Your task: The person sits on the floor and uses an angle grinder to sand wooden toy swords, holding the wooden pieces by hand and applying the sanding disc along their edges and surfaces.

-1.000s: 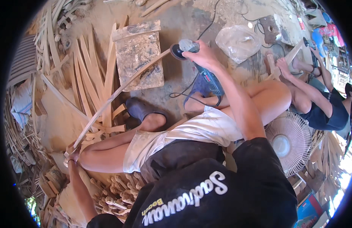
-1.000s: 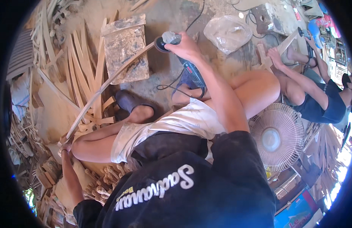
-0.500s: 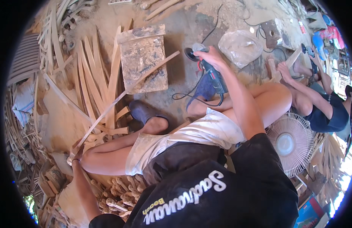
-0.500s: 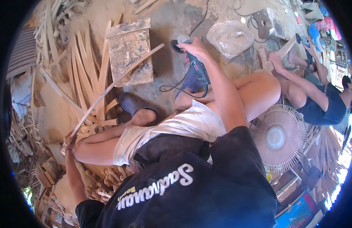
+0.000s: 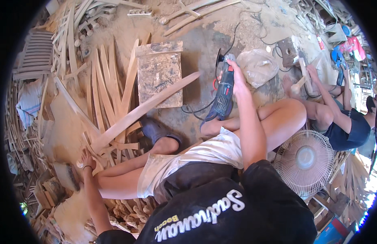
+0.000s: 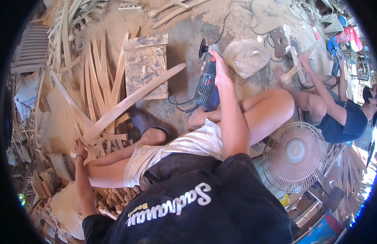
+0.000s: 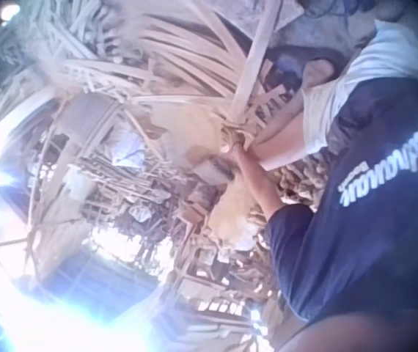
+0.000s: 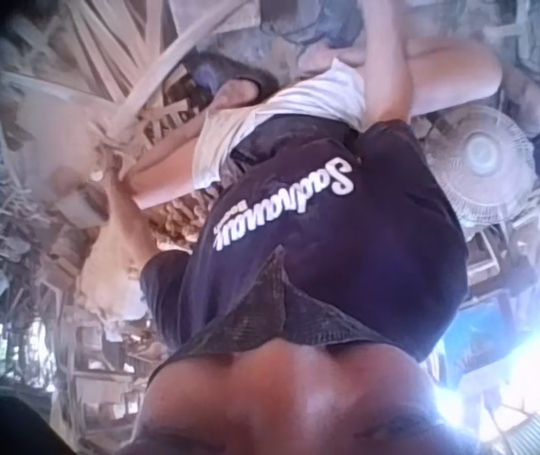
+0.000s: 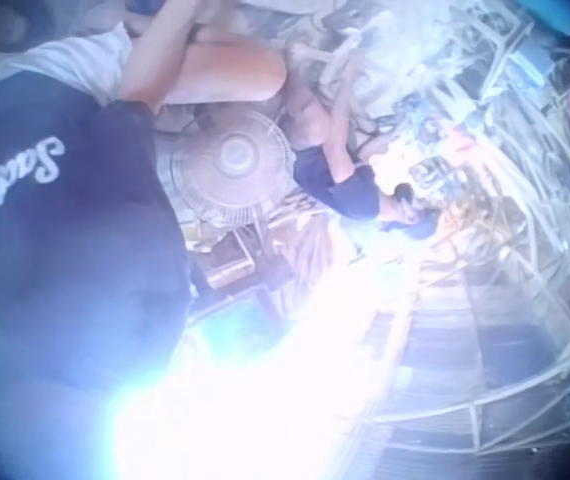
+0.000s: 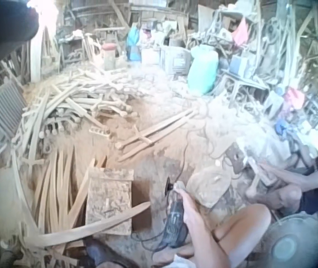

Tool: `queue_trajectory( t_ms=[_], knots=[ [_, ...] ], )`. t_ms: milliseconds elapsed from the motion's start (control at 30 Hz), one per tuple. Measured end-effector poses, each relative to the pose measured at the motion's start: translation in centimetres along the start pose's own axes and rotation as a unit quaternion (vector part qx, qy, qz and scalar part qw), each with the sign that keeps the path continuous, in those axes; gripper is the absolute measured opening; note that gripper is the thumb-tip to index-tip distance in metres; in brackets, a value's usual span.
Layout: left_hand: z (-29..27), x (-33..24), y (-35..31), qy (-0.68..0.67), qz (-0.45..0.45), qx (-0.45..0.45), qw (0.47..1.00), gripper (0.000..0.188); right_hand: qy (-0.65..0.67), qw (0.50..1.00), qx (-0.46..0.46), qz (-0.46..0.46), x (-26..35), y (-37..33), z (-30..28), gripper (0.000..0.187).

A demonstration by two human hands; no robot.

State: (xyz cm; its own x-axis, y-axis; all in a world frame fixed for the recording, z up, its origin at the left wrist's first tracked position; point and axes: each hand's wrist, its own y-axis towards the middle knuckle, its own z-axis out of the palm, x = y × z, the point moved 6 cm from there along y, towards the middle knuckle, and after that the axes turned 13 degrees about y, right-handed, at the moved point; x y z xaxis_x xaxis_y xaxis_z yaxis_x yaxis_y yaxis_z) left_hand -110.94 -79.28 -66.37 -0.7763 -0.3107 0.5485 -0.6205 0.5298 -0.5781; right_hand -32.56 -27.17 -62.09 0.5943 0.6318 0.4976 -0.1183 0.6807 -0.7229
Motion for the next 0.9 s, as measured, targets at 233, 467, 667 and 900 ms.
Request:
queue_trajectory(
  t_ms=[233, 467, 667, 900],
  knots=[
    [-18.5, -16.8, -5.6, -0.229, 0.17, -0.265, 0.921, 0.103, 0.071, 0.997, 0.01, 0.0, 1.0, -1.8, -1.2, 0.046],
    [-22.4, -25.6, -3.3, -0.16, 0.241, -0.084, 0.954, 0.083, 0.095, 0.995, 0.033, 0.004, 0.2, -3.7, -0.5, 0.044],
    [-22.0, -29.9, -3.5, -0.218, 0.28, -0.157, 0.921, 0.075, 0.115, 0.993, -0.008, 0.003, -0.6, -4.9, -2.4, 0.043],
    [-23.8, -33.9, -5.1, -0.202, 0.231, -0.152, 0.94, 0.077, 0.142, 0.989, 0.027, 0.02, -1.2, -3.4, -2.8, 0.05]
  ],
)
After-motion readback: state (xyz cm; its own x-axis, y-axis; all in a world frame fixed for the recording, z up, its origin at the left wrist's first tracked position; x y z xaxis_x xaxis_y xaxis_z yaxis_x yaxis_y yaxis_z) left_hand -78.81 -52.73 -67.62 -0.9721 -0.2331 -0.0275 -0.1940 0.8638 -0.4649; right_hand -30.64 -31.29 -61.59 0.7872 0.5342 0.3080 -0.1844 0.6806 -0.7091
